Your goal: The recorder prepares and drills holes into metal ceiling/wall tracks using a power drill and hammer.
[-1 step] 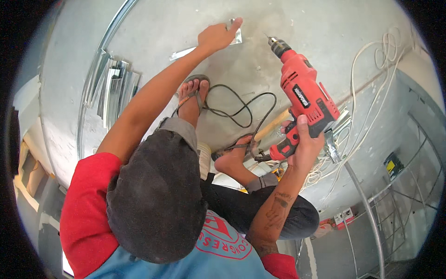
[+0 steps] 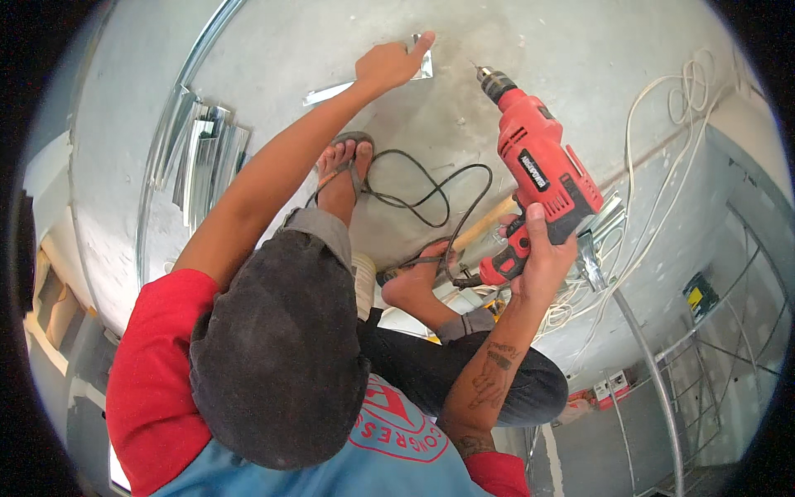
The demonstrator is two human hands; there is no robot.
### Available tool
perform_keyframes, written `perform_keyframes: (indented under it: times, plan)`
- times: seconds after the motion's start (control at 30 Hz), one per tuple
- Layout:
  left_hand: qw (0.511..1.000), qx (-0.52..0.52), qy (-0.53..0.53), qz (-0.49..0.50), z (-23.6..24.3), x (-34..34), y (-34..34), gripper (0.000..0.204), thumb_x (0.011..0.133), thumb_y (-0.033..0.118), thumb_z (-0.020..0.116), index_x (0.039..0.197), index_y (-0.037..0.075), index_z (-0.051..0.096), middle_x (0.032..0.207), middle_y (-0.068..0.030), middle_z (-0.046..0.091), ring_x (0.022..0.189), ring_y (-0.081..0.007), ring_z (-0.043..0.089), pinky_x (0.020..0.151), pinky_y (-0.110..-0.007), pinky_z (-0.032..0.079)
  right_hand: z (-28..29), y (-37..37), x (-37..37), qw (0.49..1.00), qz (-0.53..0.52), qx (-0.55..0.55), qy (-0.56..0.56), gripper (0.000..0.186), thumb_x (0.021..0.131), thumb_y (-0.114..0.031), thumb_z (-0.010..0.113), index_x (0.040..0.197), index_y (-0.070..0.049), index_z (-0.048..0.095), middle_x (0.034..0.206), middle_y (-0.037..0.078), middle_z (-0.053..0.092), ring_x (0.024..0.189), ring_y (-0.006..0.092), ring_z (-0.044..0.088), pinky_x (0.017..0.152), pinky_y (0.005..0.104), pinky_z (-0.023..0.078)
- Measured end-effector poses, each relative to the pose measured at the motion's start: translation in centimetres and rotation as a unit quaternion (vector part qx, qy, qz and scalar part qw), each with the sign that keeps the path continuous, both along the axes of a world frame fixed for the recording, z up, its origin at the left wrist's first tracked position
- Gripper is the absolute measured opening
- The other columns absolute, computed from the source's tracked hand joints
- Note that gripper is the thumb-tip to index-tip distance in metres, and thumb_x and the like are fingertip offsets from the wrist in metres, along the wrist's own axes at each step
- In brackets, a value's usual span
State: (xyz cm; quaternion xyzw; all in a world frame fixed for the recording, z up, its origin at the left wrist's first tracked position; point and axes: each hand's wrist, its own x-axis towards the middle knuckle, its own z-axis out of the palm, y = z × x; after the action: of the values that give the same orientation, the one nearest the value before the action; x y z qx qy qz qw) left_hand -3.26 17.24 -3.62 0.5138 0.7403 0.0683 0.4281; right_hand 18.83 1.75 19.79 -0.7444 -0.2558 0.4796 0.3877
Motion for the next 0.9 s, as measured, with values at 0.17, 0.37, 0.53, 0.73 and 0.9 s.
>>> perform_keyframes:
  times: [0.17, 0.37, 0.53, 0.73, 0.9]
  plan:
    - [0.999, -0.03, -0.016, -0.018, -1.8, -0.8, 0.0, 0.092, 0.087, 0.082, 0.032, 0.071, 0.001, 0.072, 0.081, -0.0189, 0.071, 0.082, -0.0356, 0.069, 0.076, -0.048, 0.052, 0.8, 0.8, -1.1, 0.999, 0.029, -0.016, -0.025, 0.035, 0.089, -0.016, 0.073, 0.113, 0.005, 0.06, 0.1, 0.015, 0.07, 0.068, 0.0194, 0.068, 0.058, 0.0304, 0.056]
    - [0.998, 0.02, -0.055, -0.034, -2.2, -0.3, 0.2, 0.092, 0.085, 0.083, 0.033, 0.074, 0.002, 0.073, 0.078, -0.0202, 0.069, 0.082, -0.0373, 0.069, 0.076, -0.048, 0.052, 1.7, 1.4, -1.0, 0.991, 0.105, -0.042, -0.078, 0.033, 0.087, -0.017, 0.076, 0.109, 0.003, 0.06, 0.092, 0.01, 0.07, 0.067, 0.0143, 0.067, 0.059, 0.0264, 0.054]
    - [0.998, 0.015, -0.036, -0.056, -3.5, -0.7, 0.2, 0.091, 0.085, 0.083, 0.034, 0.069, 0.003, 0.073, 0.073, -0.02, 0.067, 0.076, -0.0367, 0.067, 0.074, -0.048, 0.051, 2.0, 2.5, -2.2, 0.984, 0.147, -0.046, -0.092, 0.032, 0.086, -0.017, 0.078, 0.106, 0.001, 0.06, 0.089, 0.008, 0.069, 0.067, 0.0131, 0.066, 0.058, 0.0255, 0.053]
    - [0.993, 0.062, -0.067, -0.078, -4.0, -0.8, 0.0, 0.091, 0.088, 0.08, 0.033, 0.069, -0.001, 0.071, 0.069, -0.0218, 0.065, 0.071, -0.0376, 0.065, 0.071, -0.048, 0.05, 2.1, 4.0, -2.8, 0.972, 0.193, -0.061, -0.122, 0.035, 0.085, -0.019, 0.079, 0.107, 0.0, 0.06, 0.088, 0.008, 0.069, 0.067, 0.0125, 0.066, 0.058, 0.0249, 0.053]
    - [0.993, 0.035, -0.068, -0.091, -3.7, -0.7, 0.2, 0.088, 0.09, 0.077, 0.034, 0.078, -0.001, 0.073, 0.079, -0.0216, 0.068, 0.08, -0.0383, 0.067, 0.075, -0.049, 0.051, 1.8, 4.9, -3.2, 0.966, 0.202, -0.074, -0.142, 0.036, 0.085, -0.02, 0.079, 0.108, 0.0, 0.06, 0.088, 0.008, 0.069, 0.068, 0.0123, 0.066, 0.058, 0.0247, 0.053]
